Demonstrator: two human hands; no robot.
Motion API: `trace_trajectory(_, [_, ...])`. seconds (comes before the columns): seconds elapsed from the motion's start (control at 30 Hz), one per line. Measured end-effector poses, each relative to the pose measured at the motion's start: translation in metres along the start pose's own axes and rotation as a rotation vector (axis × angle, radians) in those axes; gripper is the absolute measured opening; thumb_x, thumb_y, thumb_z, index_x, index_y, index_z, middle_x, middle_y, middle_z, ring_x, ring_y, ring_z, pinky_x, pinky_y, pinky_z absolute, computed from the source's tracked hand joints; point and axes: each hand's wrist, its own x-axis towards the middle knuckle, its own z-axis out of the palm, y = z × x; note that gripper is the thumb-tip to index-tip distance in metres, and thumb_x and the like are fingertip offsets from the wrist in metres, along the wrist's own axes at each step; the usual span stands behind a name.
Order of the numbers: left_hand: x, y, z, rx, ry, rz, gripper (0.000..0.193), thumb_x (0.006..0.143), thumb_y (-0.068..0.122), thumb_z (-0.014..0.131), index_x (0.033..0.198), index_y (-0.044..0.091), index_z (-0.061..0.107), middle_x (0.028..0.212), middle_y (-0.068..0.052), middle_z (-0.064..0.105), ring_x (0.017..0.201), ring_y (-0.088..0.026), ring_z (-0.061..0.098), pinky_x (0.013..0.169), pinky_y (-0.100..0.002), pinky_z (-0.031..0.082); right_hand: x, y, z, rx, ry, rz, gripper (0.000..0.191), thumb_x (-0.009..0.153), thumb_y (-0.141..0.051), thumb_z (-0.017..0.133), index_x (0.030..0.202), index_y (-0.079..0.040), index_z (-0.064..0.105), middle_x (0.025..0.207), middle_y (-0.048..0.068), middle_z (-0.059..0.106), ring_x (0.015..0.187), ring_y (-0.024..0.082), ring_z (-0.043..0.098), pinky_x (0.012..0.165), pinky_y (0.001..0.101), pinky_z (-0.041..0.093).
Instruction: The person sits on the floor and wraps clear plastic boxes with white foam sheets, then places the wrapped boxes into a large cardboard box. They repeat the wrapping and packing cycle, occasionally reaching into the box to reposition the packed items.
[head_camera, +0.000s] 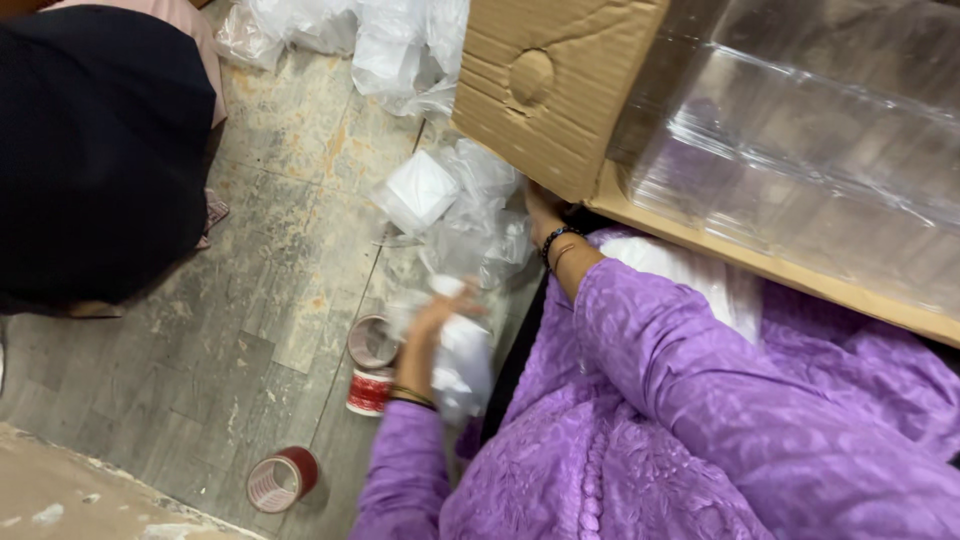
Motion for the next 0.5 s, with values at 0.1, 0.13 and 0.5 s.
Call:
trace_trajectory(0.1, [0.040, -0.030, 0.060, 0.014, 0.104, -0.131, 0.084, 0.091, 0.064, 0.070, 0.150, 0.007, 0.054, 0.144, -0.008, 0.058, 0.140, -0.026, 0.046, 0.117, -0.044, 0.031, 0.029, 0.012, 0.001, -0.461, 0.049, -0.211, 0.095, 0.079, -0.042, 0.064, 0.160, -0.012, 0.022, 0.161, 0.018, 0.031, 0.148, 0.037, 0.031, 0.117, 0.0509, 0.032])
trace_trajectory(0.13, [0.053, -0.030, 0.071, -0.088, 0.121, -0.049, 0.084, 0.090, 0.063, 0.076, 0.144, 0.000, 0.058, 0.138, -0.012, 0.067, 0.132, -0.027, 0.060, 0.112, -0.040, 0.044, 0.037, 0.014, 0.000, -0.564, 0.055, -0.267, 0.094, 0.079, -0.036, 0.066, 0.159, -0.012, 0.025, 0.160, 0.019, 0.034, 0.148, 0.037, 0.033, 0.117, 0.0504, 0.033])
trace_trajectory(0.5, [0.102, 0.080, -0.003, -1.214, 0.130, -0.002, 0.048, 0.093, 0.041, 0.078, 0.118, 0.001, 0.070, 0.094, -0.013, 0.077, 0.067, -0.022, 0.068, 0.062, -0.034, 0.057, 0.027, -0.067, 0.039, 0.302, 0.066, -0.062, 0.096, 0.077, -0.053, 0.073, 0.156, -0.015, 0.033, 0.152, 0.013, 0.039, 0.136, 0.037, 0.039, 0.099, 0.0585, 0.044])
